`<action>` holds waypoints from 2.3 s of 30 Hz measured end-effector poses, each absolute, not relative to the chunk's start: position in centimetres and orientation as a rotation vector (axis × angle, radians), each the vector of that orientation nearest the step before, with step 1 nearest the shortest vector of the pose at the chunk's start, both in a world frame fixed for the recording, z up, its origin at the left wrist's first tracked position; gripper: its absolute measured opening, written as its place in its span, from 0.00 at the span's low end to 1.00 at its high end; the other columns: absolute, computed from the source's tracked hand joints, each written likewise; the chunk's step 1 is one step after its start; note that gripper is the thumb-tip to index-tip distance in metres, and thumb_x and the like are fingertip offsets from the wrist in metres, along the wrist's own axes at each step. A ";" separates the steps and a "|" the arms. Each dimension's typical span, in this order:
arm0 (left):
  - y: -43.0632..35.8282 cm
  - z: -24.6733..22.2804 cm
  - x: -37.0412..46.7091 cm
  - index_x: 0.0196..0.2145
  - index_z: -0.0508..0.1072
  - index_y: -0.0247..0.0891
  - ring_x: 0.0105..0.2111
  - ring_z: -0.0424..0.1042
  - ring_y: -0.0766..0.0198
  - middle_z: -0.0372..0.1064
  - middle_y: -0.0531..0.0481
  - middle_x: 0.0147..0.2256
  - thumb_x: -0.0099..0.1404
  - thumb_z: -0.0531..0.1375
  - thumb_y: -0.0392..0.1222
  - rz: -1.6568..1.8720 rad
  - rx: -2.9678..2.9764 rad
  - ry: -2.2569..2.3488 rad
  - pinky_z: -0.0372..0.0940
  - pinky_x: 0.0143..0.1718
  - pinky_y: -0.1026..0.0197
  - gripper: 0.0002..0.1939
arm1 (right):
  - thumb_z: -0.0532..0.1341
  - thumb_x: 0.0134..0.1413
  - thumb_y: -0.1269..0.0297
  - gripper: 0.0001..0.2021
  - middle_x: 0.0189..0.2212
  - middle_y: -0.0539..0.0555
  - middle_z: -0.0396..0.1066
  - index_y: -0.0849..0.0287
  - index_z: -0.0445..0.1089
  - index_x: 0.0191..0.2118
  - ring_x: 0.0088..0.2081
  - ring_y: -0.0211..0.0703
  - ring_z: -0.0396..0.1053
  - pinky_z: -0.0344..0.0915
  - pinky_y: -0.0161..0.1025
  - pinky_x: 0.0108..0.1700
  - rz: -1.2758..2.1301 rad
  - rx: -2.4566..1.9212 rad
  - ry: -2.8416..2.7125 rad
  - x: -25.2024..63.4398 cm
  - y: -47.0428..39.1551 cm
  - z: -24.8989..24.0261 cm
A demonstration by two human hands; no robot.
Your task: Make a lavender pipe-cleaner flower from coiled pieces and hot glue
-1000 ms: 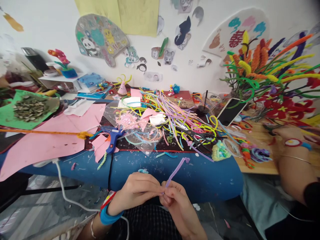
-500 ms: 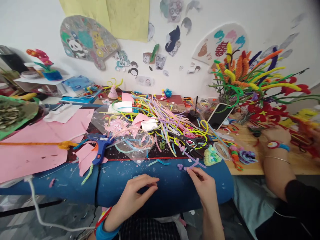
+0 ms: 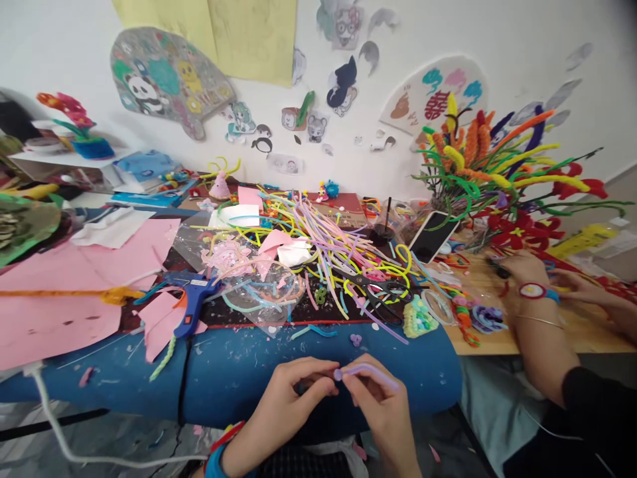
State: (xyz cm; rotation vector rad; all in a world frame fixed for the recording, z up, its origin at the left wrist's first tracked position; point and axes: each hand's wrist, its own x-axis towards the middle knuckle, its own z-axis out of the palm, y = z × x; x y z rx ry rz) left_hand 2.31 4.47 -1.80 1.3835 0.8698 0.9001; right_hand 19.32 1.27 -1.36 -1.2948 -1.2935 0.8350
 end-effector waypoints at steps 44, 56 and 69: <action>6.8 0.1 1.2 0.25 0.78 0.34 0.22 0.77 0.66 0.77 0.50 0.22 0.45 0.77 0.46 0.899 0.531 0.801 0.71 0.26 0.69 0.17 | 0.53 0.64 0.71 0.15 0.47 0.63 0.75 0.62 0.73 0.50 0.49 0.52 0.73 0.68 0.48 0.53 -0.087 -1.721 -1.925 23.0 7.0 2.6; 7.4 0.2 1.0 0.31 0.81 0.34 0.27 0.78 0.62 0.79 0.48 0.25 0.47 0.76 0.48 1.127 0.610 0.889 0.72 0.33 0.64 0.17 | 0.64 0.47 0.72 0.09 0.35 0.64 0.79 0.63 0.74 0.37 0.40 0.56 0.76 0.64 0.44 0.45 -0.333 -2.324 -2.086 29.1 12.8 2.9; 7.7 0.4 -0.5 0.36 0.77 0.37 0.29 0.77 0.62 0.77 0.51 0.26 0.62 0.66 0.46 1.522 1.007 1.075 0.71 0.34 0.66 0.10 | 0.67 0.43 0.50 0.18 0.34 0.55 0.75 0.53 0.71 0.39 0.35 0.52 0.73 0.70 0.42 0.37 0.560 -1.423 -1.747 27.5 3.0 3.6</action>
